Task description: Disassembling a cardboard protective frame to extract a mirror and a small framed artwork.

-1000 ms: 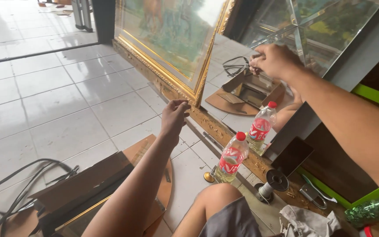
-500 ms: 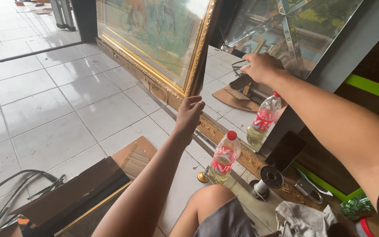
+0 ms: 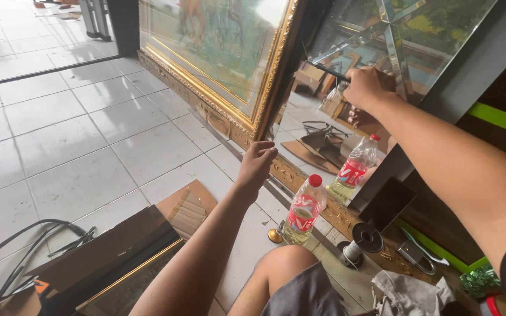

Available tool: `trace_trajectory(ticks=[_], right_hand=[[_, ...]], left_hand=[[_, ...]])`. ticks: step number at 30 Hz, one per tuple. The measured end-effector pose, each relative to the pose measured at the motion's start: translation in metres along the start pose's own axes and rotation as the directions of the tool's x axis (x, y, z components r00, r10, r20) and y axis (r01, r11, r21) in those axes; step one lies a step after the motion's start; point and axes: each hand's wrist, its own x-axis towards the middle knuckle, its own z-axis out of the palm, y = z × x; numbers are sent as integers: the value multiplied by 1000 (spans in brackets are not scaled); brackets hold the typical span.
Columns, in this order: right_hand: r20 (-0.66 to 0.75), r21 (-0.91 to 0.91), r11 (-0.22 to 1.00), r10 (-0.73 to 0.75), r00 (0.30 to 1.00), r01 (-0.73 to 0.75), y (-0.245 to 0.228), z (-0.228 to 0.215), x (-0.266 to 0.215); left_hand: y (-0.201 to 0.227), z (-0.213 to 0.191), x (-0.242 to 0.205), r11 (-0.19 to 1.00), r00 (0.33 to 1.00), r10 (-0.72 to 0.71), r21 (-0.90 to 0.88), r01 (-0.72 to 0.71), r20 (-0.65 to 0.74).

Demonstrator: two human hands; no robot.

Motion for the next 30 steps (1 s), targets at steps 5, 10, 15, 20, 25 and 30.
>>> trace_trajectory(ticks=[5, 10, 15, 20, 25, 30], right_hand=[[3, 52, 999, -4, 1000, 4, -19, -33, -19], [33, 316, 942, -129, 991, 112, -133, -92, -73], [-54, 711, 645, -345, 937, 279, -296, -70, -173], [422, 799, 602, -555, 717, -5, -430, 32, -253], [565, 802, 526, -511, 648, -284, -485, 142, -317], [701, 629, 727, -379, 604, -274, -476, 213, -332]], left_hand=[[8, -39, -43, 999, 999, -16, 38, 17, -41], [-29, -140, -90, 991, 989, -30, 128, 49, -145], [-46, -249, -191, 958, 949, -74, 242, 153, -306], [-101, -354, -303, 887, 760, -239, 182, 424, -604], [-244, -450, -342, 642, 495, -356, 177, 746, -793], [-255, -432, -308, 454, 393, -446, 175, 874, -804]])
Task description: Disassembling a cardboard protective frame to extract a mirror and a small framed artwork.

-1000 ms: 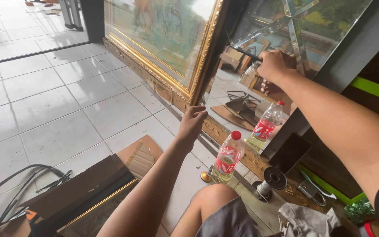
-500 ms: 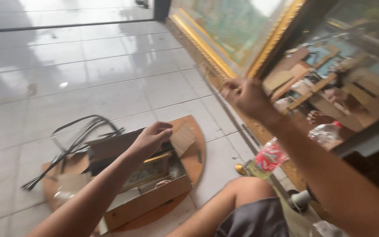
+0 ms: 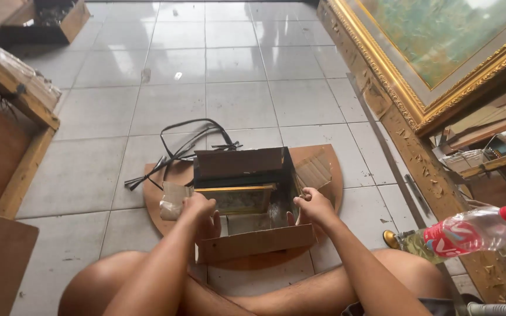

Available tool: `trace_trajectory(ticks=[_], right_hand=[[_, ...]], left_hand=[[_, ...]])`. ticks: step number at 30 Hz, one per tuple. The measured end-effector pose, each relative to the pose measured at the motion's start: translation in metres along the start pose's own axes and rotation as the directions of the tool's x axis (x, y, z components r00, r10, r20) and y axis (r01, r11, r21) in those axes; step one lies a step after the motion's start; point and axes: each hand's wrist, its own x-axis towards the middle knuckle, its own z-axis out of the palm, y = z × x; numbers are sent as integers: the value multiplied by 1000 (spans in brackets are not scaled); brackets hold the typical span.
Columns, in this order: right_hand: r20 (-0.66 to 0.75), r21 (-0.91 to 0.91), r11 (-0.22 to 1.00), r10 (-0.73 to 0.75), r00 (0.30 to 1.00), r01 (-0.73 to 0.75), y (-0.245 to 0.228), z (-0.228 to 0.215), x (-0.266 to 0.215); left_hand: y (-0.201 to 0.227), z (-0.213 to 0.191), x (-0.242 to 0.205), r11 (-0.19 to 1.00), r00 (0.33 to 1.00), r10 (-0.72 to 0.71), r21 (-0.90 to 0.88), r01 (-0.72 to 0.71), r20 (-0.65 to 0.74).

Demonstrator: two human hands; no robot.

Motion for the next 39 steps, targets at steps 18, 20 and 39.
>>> trace_trajectory(ticks=[18, 20, 39], right_hand=[[102, 789, 609, -6, 995, -78, -67, -9, -81], [27, 788, 615, -8, 1000, -16, -75, -12, -88], [-88, 942, 330, 91, 992, 53, -5, -32, 12]], left_hand=[[17, -37, -45, 984, 1000, -9, -180, 13, 19], [19, -35, -41, 974, 999, 46, -219, -51, -29], [21, -52, -24, 860, 864, 43, -421, -288, -502]])
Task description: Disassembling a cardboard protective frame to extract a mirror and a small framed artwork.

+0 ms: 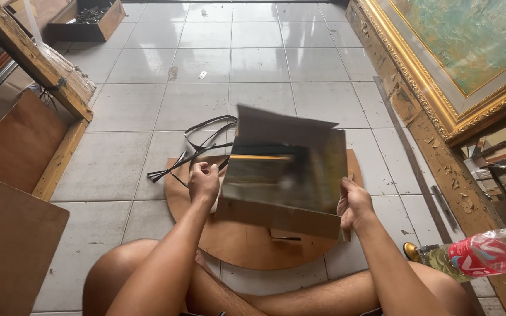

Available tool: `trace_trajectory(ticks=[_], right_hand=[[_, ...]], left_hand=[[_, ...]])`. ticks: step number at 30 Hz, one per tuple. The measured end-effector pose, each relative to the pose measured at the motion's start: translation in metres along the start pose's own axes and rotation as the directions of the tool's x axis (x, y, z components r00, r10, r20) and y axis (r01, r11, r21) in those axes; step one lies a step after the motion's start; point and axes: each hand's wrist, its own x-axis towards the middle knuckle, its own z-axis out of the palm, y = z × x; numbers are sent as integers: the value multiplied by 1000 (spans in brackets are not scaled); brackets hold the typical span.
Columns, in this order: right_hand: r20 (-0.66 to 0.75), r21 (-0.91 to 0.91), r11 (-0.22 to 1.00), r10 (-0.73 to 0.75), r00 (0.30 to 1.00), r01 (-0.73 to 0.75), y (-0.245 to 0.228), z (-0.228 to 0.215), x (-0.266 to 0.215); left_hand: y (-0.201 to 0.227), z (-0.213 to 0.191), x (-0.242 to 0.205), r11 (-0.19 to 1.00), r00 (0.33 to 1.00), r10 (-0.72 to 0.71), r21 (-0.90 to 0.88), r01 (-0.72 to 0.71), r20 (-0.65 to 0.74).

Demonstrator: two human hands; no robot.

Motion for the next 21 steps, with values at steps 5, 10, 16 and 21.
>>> trace_trajectory(ticks=[5, 10, 16, 21], right_hand=[[-33, 152, 988, 3, 999, 2, 3, -13, 24], [-127, 248, 966, -36, 991, 67, 22, -21, 36], [-187, 331, 939, -26, 982, 87, 11, -15, 28], [-174, 312, 940, -84, 981, 136, -11, -4, -15]], left_hand=[[83, -60, -72, 850, 846, -190, -348, 395, 498], [80, -48, -54, 736, 676, -129, -387, 556, 726], [14, -4, 8, 705, 790, -143, -498, 504, 597], [-3, -3, 51, 617, 900, -221, -660, 428, 376]])
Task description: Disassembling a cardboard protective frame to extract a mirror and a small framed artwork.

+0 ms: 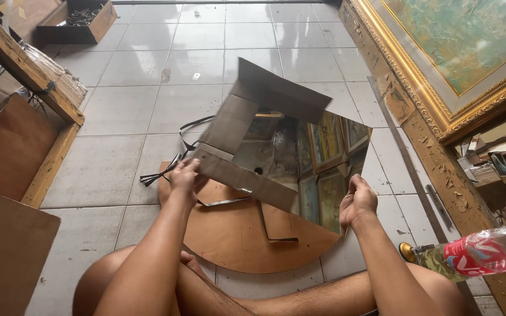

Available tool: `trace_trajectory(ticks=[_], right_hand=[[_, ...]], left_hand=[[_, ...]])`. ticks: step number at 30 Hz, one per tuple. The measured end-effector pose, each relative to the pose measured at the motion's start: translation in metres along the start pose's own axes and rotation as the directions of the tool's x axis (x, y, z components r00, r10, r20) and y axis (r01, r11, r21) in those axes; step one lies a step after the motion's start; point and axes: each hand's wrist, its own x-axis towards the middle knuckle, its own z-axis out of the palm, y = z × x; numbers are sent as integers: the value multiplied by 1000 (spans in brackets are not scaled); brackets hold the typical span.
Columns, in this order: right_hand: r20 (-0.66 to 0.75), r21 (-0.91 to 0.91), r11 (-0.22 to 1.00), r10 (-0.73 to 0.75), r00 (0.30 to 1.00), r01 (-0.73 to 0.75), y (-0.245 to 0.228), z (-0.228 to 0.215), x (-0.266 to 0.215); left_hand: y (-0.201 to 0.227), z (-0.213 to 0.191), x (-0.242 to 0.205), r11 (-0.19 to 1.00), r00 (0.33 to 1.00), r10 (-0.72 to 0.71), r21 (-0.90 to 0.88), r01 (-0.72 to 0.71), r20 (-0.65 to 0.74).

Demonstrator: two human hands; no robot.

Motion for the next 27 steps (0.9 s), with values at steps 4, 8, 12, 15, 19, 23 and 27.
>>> trace_trajectory(ticks=[4, 8, 12, 15, 19, 23, 27], right_hand=[[3, 24, 999, -29, 1000, 29, 0, -5, 15], [12, 35, 998, -51, 999, 51, 9, -26, 64], [-55, 4, 1000, -8, 998, 8, -4, -28, 51], [-173, -68, 988, 128, 977, -142, -23, -19, 16], [-263, 14, 989, 145, 954, -146, -32, -33, 29], [-286, 44, 984, 175, 942, -170, -21, -55, 73], [-284, 71, 983, 180, 942, -166, -36, -44, 49]], left_hand=[[-14, -35, 86, 961, 920, 171, -148, -235, -352], [9, -51, 74, 895, 778, 179, -229, -383, -603], [55, -22, -33, 890, 664, 152, -190, -414, -732], [60, -19, -47, 877, 554, 49, -230, -422, -831], [16, -30, 23, 886, 687, -2, -319, -335, -727], [-38, -16, 64, 975, 900, -35, -214, -65, -435], [-74, -11, 46, 999, 968, -24, 21, 31, -248]])
